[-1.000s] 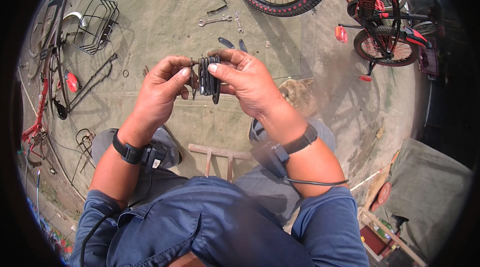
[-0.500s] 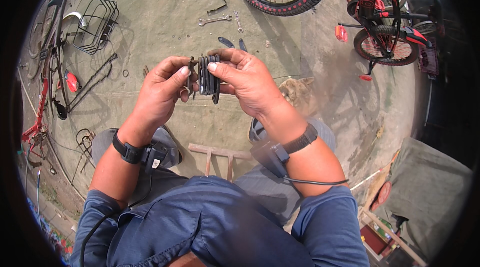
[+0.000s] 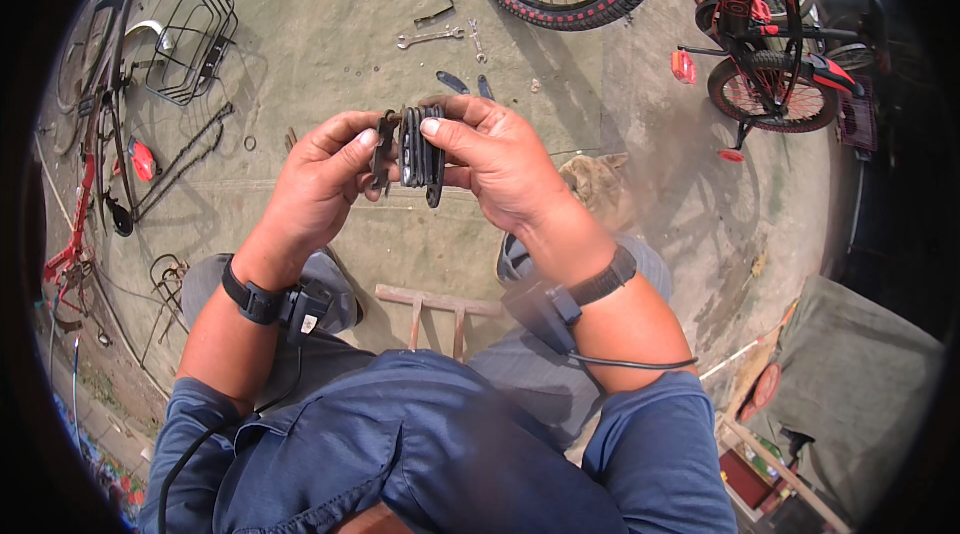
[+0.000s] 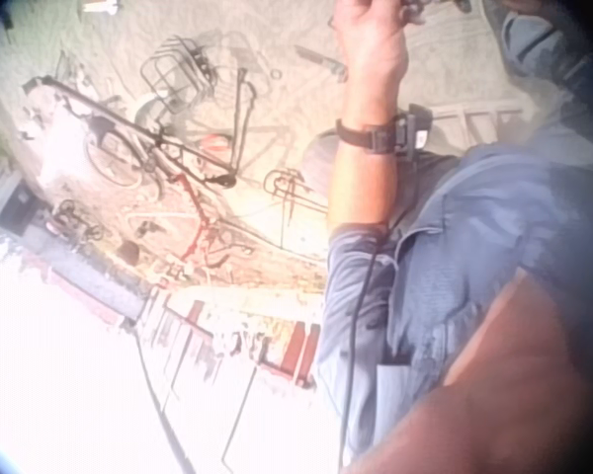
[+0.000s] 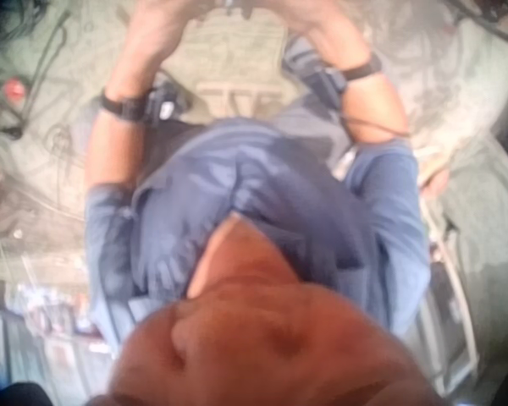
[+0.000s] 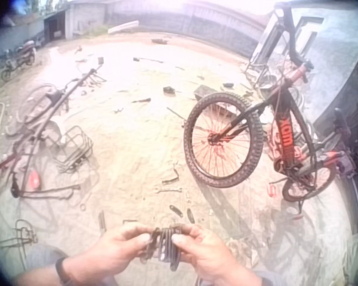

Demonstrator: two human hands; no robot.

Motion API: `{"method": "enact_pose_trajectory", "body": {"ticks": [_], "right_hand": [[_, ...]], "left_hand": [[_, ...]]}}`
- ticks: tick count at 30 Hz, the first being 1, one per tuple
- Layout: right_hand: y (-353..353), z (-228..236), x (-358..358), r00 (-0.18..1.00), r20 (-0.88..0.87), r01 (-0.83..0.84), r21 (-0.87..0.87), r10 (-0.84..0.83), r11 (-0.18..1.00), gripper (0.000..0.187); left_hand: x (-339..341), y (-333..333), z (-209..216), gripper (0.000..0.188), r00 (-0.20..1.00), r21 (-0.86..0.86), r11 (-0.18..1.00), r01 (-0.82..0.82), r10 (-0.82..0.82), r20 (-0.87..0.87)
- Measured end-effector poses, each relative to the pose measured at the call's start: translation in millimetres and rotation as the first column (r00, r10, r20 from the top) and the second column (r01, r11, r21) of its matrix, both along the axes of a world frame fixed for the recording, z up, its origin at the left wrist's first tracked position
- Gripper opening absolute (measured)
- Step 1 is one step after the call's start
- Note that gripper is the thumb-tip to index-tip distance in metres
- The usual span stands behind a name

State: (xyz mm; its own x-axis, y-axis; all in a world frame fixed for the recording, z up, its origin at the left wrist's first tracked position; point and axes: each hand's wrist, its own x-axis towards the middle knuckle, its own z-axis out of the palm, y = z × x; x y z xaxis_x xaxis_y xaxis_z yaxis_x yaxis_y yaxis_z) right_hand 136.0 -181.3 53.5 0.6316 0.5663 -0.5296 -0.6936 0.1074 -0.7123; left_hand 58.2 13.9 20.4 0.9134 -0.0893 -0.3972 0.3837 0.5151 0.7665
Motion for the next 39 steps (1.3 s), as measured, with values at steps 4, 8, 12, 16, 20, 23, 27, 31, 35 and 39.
{"method": "enact_pose_trajectory", "body": {"ticks": [4,8,12,16,20,23,27,31,35,39], "right_hand": [[0,2,1,1.0,0.005,-0.005,0.008,0.005,1.0,0.026],[1,-2,0,0.999,0.028,0.02,0.0,-0.02,1.0,0.027],[1,-5,-1,0.997,0.061,0.051,-0.015,-0.05,0.999,0.028],[0,-6,-3,0.996,0.081,0.038,-0.007,-0.037,0.999,0.028],[2,-10,-4,0.993,0.104,0.055,-0.007,-0.054,0.998,0.031],[3,-11,-5,0.988,0.139,0.064,0.004,-0.064,0.998,0.03],[4,-11,-7,0.987,0.137,0.083,0.017,-0.084,0.996,0.03],[5,-10,-7,0.985,0.155,0.071,0.007,-0.071,0.997,0.032],[5,-9,-8,0.985,0.158,0.069,-0.012,-0.066,0.998,0.034],[5,-8,-8,0.986,0.158,0.063,-0.013,-0.06,0.998,0.035]], "left_hand": [[0,0,0,0.028,1.0,0.004,1.0,0.001,-0.001,0.024],[1,2,0,0.029,0.998,0.055,0.998,0.009,-0.012,0.063],[0,1,0,0.03,0.997,0.107,0.994,0.007,-0.016,0.081],[0,-1,-1,0.032,0.995,0.173,0.985,0.004,-0.021,0.096],[-1,-3,-1,0.034,0.989,0.247,0.969,0.012,-0.048,0.139],[-3,-7,1,0.034,0.986,0.274,0.962,-0.018,-0.029,0.165],[-2,-8,2,0.035,0.986,0.292,0.956,-0.023,-0.027,0.166],[-2,-8,3,0.035,0.99,0.281,0.96,-0.013,-0.026,0.136],[-3,-8,3,0.035,0.992,0.262,0.965,-0.013,-0.021,0.127],[-3,-9,1,0.033,0.993,0.246,0.968,-0.055,0.027,0.118]]}}
